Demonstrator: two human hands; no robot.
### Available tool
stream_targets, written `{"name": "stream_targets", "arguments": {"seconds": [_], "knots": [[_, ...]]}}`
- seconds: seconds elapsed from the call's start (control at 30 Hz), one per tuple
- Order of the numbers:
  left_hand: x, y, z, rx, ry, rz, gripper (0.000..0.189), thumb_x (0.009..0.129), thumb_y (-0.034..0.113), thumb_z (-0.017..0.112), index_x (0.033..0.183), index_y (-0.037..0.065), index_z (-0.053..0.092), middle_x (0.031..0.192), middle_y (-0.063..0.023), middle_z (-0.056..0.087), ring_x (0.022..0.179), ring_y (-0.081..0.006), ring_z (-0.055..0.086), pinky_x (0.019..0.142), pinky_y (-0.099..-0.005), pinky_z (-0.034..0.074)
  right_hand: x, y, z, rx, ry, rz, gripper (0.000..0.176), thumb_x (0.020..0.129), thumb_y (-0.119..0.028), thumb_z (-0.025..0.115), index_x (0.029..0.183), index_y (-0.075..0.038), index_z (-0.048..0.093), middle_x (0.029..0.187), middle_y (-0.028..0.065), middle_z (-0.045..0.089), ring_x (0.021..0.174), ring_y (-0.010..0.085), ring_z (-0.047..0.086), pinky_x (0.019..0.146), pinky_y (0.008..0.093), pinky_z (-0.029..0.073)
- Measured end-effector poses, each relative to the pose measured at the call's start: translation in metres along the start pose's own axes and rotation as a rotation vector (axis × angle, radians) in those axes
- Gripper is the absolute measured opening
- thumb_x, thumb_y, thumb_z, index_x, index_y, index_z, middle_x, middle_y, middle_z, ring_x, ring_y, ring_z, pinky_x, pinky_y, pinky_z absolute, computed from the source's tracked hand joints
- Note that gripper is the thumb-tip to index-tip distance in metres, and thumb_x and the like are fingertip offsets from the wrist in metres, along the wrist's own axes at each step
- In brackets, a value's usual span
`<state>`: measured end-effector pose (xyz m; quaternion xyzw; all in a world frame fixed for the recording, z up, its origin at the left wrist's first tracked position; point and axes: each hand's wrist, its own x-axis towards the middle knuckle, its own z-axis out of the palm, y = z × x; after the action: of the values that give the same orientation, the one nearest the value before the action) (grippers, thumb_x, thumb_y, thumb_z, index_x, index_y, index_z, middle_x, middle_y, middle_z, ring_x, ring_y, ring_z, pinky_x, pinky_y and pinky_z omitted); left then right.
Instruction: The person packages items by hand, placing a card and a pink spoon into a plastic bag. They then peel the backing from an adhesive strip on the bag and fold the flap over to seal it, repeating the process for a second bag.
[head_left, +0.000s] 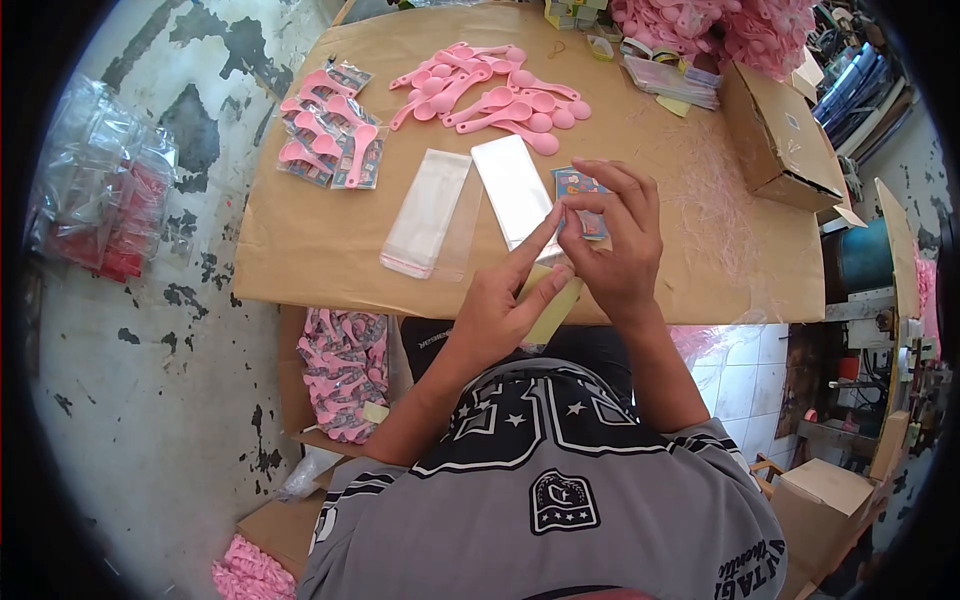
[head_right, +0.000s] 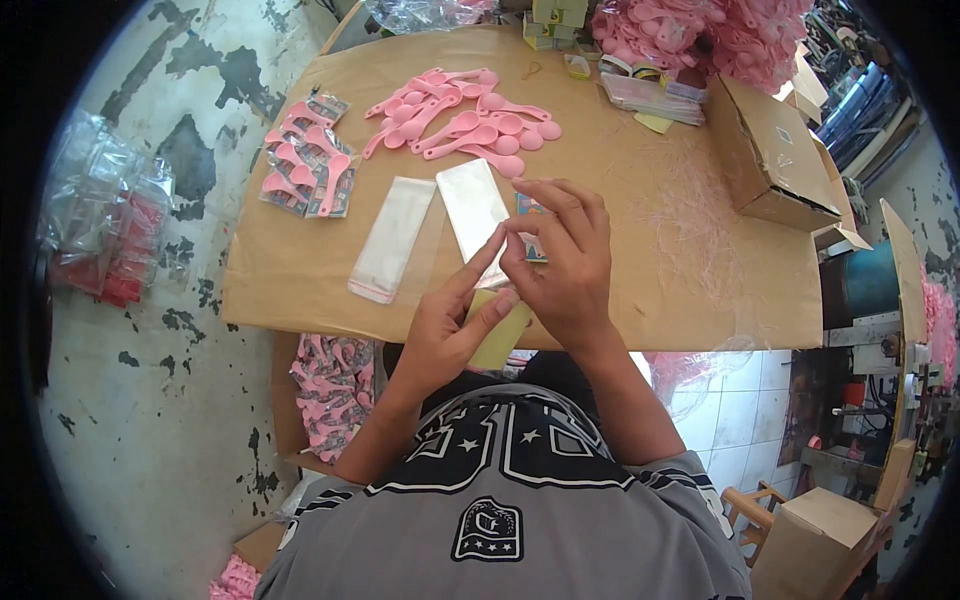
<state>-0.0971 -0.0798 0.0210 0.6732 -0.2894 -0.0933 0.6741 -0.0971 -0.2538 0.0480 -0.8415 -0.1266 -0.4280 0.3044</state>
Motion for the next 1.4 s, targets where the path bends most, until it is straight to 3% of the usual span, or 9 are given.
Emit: {"name": "stream_targets", "arguments": {"seconds": [0.07,0.2,0.3,0.4,0.47,0.63,0.8,1.1,1.4], "knots": [[-0.002,0.008,-0.003,-0.019,-0.056,-0.149,0.063,0.106,0.016,0.063,0.163,0.008,0.038,0.108,-0.0134,0.076,0.096,-0.0037,0.063,0.084,-0.0219,0.048,-0.001,0.003,-0.003,0.105,0.020,0.098,0.018,0.078,0.001,0.076,0.094,-0.005,0.070,0.126,0.0120,0.070,0.115,0.0334,0.064,0.096,0.0428,0.052],[-0.001,0.013,-0.002,-0.215,-0.105,-0.222,0.063,0.109,0.012,0.058,0.164,0.004,0.029,0.123,-0.0191,0.073,0.107,-0.0149,0.070,0.089,-0.0268,0.055,-0.002,0.030,-0.012,0.346,0.193,0.312,0.013,0.086,0.004,0.069,0.097,-0.002,0.065,0.124,0.0182,0.071,0.107,0.0292,0.070,0.096,0.0431,0.055],[-0.001,0.012,-0.002,-0.366,-0.008,-0.270,0.059,0.110,0.015,0.057,0.161,0.003,0.031,0.123,-0.0237,0.073,0.109,-0.0192,0.072,0.086,-0.0291,0.059,0.010,0.047,-0.032,0.940,0.505,0.582,0.012,0.091,0.008,0.060,0.097,-0.002,0.062,0.112,0.0166,0.072,0.098,0.0214,0.071,0.092,0.0400,0.057],[0.001,0.005,-0.004,-0.398,0.058,-0.261,0.044,0.110,0.017,0.057,0.147,-0.001,0.042,0.128,-0.0252,0.070,0.113,-0.0244,0.073,0.087,-0.0321,0.062,0.003,0.065,-0.054,1.021,0.535,0.607,0.011,0.095,0.008,0.054,0.097,-0.002,0.059,0.096,0.0113,0.069,0.087,0.0168,0.069,0.082,0.0340,0.058],[0.003,-0.001,-0.002,-0.419,0.099,-0.191,0.034,0.110,0.018,0.057,0.135,-0.003,0.052,0.133,-0.0236,0.068,0.117,-0.0257,0.071,0.089,-0.0324,0.063,-0.009,0.068,-0.062,1.073,0.325,0.604,0.009,0.098,0.004,0.054,0.100,-0.001,0.061,0.091,0.0074,0.065,0.083,0.0132,0.067,0.077,0.0288,0.055],[0.006,0.008,0.000,-0.409,0.159,-0.167,0.027,0.107,0.016,0.062,0.126,-0.004,0.061,0.132,-0.0188,0.069,0.116,-0.0231,0.070,0.093,-0.0337,0.060,-0.035,0.039,-0.047,0.868,-0.157,0.684,0.015,0.103,-0.007,0.058,0.111,0.001,0.067,0.096,0.0031,0.068,0.081,0.0059,0.062,0.072,0.0210,0.049],[0.005,0.000,-0.003,-0.361,0.169,-0.122,0.025,0.105,0.014,0.066,0.123,-0.003,0.067,0.127,-0.0145,0.070,0.107,-0.0166,0.070,0.092,-0.0311,0.057,-0.032,0.006,-0.021,0.892,-0.347,0.706,0.020,0.101,-0.013,0.071,0.116,0.000,0.070,0.103,0.0011,0.072,0.088,0.0044,0.063,0.077,0.0206,0.050],[0.000,0.001,-0.019,-0.357,0.160,-0.164,0.030,0.106,0.011,0.064,0.131,-0.005,0.066,0.114,-0.0158,0.076,0.102,-0.0172,0.073,0.090,-0.0309,0.060,-0.019,0.004,-0.030,0.979,-0.380,0.860,0.017,0.100,-0.011,0.072,0.114,-0.001,0.071,0.095,0.0003,0.070,0.091,0.0063,0.065,0.083,0.0227,0.051],[-0.003,0.007,-0.020,-0.301,0.160,-0.078,0.023,0.104,0.006,0.065,0.124,-0.004,0.069,0.107,-0.0146,0.078,0.098,-0.0154,0.073,0.088,-0.0293,0.060,-0.029,0.001,-0.025,1.028,-0.269,0.789,0.011,0.101,-0.007,0.069,0.110,-0.002,0.072,0.093,-0.0009,0.069,0.087,0.0062,0.064,0.081,0.0228,0.050]]}}
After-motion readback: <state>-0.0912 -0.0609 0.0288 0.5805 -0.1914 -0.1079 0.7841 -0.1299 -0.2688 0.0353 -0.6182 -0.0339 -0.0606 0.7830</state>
